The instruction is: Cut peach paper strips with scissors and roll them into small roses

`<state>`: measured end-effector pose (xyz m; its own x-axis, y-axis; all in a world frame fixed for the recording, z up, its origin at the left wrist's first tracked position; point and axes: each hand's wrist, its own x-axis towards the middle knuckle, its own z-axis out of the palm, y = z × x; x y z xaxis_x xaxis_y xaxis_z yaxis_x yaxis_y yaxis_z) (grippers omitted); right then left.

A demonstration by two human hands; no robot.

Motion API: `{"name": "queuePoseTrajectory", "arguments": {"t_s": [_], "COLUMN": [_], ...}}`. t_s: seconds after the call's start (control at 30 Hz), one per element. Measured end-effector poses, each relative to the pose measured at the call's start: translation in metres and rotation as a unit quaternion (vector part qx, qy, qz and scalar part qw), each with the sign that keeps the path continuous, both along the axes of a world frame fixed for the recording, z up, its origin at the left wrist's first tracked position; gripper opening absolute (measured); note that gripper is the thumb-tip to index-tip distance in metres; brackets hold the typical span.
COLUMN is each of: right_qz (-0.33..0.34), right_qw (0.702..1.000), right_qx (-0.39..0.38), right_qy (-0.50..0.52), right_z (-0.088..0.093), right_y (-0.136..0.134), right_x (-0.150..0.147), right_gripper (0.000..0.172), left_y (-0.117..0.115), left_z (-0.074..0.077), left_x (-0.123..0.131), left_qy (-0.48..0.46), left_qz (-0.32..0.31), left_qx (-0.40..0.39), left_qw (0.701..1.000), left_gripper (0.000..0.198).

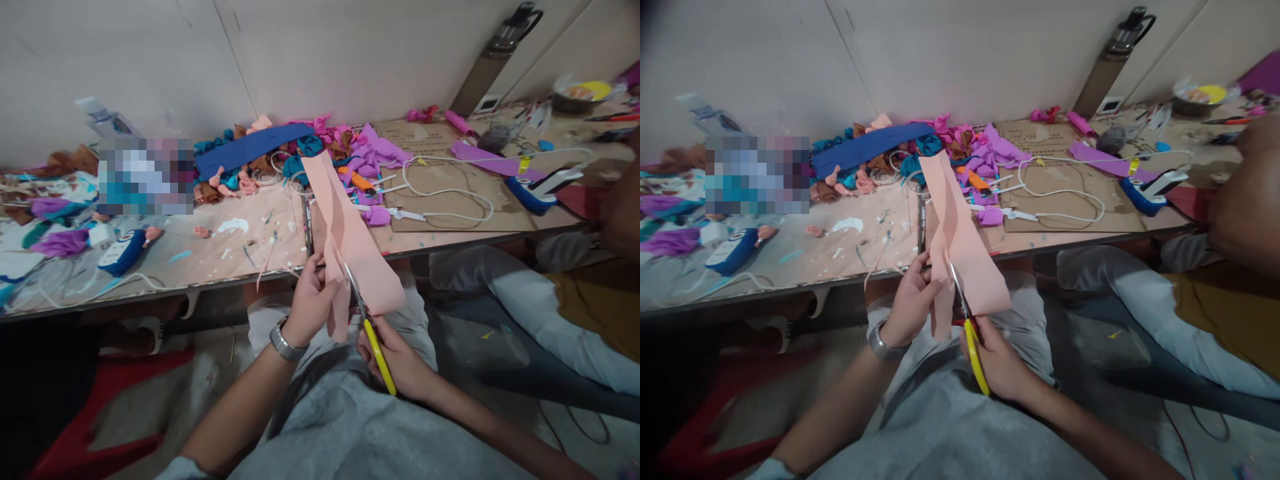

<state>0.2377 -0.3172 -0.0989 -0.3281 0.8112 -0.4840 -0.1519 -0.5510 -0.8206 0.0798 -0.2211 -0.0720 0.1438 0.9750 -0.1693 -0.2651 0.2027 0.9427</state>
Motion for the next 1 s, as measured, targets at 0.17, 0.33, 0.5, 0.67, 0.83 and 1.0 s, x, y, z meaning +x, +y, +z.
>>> {"name": "queuePoseTrajectory", "arguments": {"t_s": [0.17,0.33,0.5,0.67,0.83,1.0], "right_qz": [0.011,-0.017,-0.027,-0.026,-0.034,-0.067], "right_qw": [0.993,0.984,0.974,0.973,0.971,0.972], "right_qx": [-0.078,-0.101,-0.123,-0.133,-0.137,-0.149], "right_qy": [0.088,0.147,0.187,0.187,0.194,0.169], "right_z": [0.000,0.002,0.003,0.004,0.001,-0.001], "right_y": [-0.001,-0.002,0.000,0.002,0.003,0.004], "right_x": [0.002,0.001,0.001,0.001,0.000,-0.001], "right_gripper": [0.058,0.059,0.060,0.058,0.061,0.064], "left_y": [-0.005,-0.010,-0.014,-0.017,-0.021,-0.024], "left_z": [-0.003,-0.005,-0.008,-0.008,-0.009,-0.009], "left_x": [-0.002,0.000,0.002,0.004,0.003,0.003], "left_qy": [-0.033,-0.031,-0.041,-0.045,-0.034,-0.028], "left_qz": [0.006,0.017,0.014,-0.003,-0.012,-0.016], "left_qx": [-0.017,-0.024,-0.031,-0.035,-0.030,-0.033], "left_qw": [0.999,0.999,0.999,0.998,0.999,0.999], "left_gripper": [0.062,0.062,0.054,0.046,0.039,0.034]}}
